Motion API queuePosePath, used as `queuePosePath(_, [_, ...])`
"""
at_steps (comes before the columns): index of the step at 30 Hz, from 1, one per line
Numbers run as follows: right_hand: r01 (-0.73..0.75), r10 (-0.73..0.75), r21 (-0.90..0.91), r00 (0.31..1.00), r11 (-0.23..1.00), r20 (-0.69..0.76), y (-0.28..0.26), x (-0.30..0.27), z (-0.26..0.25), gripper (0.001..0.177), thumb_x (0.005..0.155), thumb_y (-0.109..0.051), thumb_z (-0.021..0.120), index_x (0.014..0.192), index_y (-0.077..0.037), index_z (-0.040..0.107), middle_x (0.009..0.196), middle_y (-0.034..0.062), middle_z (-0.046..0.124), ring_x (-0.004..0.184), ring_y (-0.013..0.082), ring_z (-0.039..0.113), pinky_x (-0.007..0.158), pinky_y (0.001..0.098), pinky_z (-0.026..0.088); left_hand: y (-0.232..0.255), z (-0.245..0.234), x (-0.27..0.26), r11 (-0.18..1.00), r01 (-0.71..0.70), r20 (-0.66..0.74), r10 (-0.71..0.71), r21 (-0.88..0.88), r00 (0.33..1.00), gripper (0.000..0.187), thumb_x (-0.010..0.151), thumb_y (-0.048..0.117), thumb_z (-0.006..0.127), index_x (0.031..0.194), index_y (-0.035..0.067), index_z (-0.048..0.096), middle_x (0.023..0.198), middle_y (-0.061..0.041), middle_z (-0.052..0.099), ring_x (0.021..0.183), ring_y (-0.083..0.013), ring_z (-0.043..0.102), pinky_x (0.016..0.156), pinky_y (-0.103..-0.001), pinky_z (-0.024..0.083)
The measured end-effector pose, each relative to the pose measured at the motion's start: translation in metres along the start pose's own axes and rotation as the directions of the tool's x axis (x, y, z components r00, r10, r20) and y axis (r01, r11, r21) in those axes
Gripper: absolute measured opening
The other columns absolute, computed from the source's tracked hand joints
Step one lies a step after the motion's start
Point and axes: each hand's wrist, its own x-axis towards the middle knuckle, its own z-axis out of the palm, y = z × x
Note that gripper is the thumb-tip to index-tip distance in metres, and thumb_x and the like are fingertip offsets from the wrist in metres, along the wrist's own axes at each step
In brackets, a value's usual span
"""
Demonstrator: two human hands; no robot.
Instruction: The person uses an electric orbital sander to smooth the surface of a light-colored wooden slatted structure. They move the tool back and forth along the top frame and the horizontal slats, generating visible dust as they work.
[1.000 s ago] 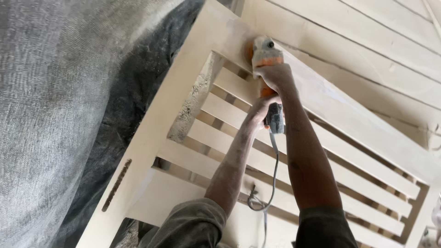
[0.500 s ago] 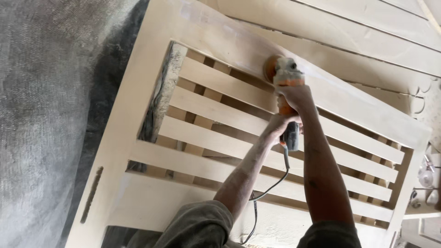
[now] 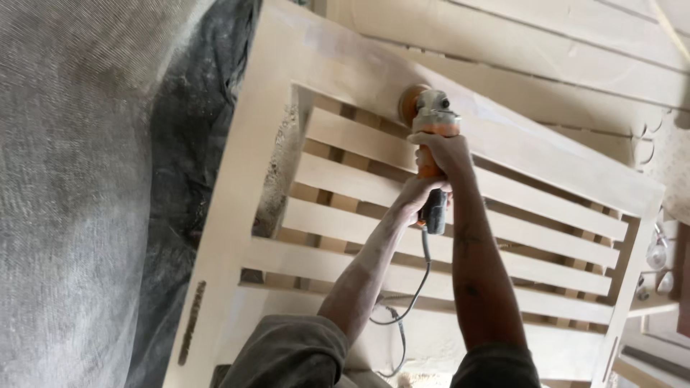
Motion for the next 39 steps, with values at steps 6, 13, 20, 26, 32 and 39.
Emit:
queuePosePath(6, [-0.031,0.031,0.011,1.0,0.999,0.004,-0.035,0.002,0.053,0.028,0.071,-0.015,0.083,0.093,0.0,0.075,0.077,0.0093,0.071,0.063,0.0182,0.069,0.057,0.0321,0.058,0.05,-0.039,-0.022,0.999,-0.037,0.022,0.037,0.031,0.999,0.034,0.072,0.022,0.078,0.093,-0.003,0.069,0.077,-0.012,0.07,0.067,-0.0198,0.069,0.064,-0.035,0.059])
queuePosePath(13, [0.103,-0.107,-0.312,0.994,0.944,0.006,-0.055,0.02,0.113,0.034,0.074,-0.025,0.083,0.096,0.001,0.074,0.084,0.011,0.075,0.071,0.0186,0.073,0.065,0.031,0.06,0.09,-0.076,-0.046,0.994,-0.107,-0.005,0.107,0.012,0.994,0.041,0.07,0.025,0.077,0.1,-0.002,0.067,0.077,-0.011,0.069,0.065,-0.0194,0.068,0.063,-0.034,0.058])
queuePosePath(20, [0.147,-0.124,-0.311,0.988,0.939,0.091,-0.098,0.007,0.175,0.041,0.069,-0.026,0.086,0.095,0.003,0.074,0.088,0.0124,0.078,0.076,0.0197,0.075,0.067,0.0326,0.061,0.131,-0.116,-0.062,0.984,-0.18,-0.159,0.175,-0.017,0.972,0.043,0.069,0.03,0.08,0.097,0.0,0.065,0.075,-0.004,0.061,0.061,-0.0156,0.06,0.054,-0.033,0.05])
queuePosePath(26, [0.123,-0.075,-0.363,0.987,0.924,0.144,-0.115,-0.001,0.19,0.04,0.072,-0.028,0.086,0.096,0.001,0.071,0.085,0.0113,0.076,0.074,0.0198,0.075,0.066,0.0331,0.063,0.133,-0.125,-0.063,0.977,-0.213,-0.189,0.207,-0.01,0.96,0.047,0.066,0.036,0.08,0.096,0.003,0.063,0.075,-0.003,0.059,0.064,-0.0149,0.057,0.052,-0.035,0.048])
queuePosePath(32, [0.074,-0.045,-0.4,0.996,0.913,0.082,-0.059,0.017,0.136,0.036,0.076,-0.026,0.084,0.096,0.001,0.071,0.086,0.0115,0.075,0.072,0.0197,0.073,0.062,0.0332,0.063,0.082,-0.089,-0.045,0.986,-0.168,-0.092,0.168,0.008,0.982,0.045,0.066,0.031,0.08,0.099,0.003,0.065,0.078,-0.006,0.065,0.068,-0.017,0.063,0.06,-0.035,0.055])
queuePosePath(39, [0.2,-0.188,-0.451,0.979,0.87,0.072,0.015,0.036,0.027,0.022,0.082,-0.022,0.078,0.098,-0.007,0.079,0.09,0.0077,0.078,0.076,0.0157,0.074,0.069,0.0318,0.06,0.026,-0.028,-0.018,0.996,0.001,0.022,-0.003,0.09,1.0,0.034,0.071,0.019,0.08,0.097,0.001,0.068,0.078,-0.011,0.07,0.066,-0.0186,0.069,0.065,-0.036,0.06])
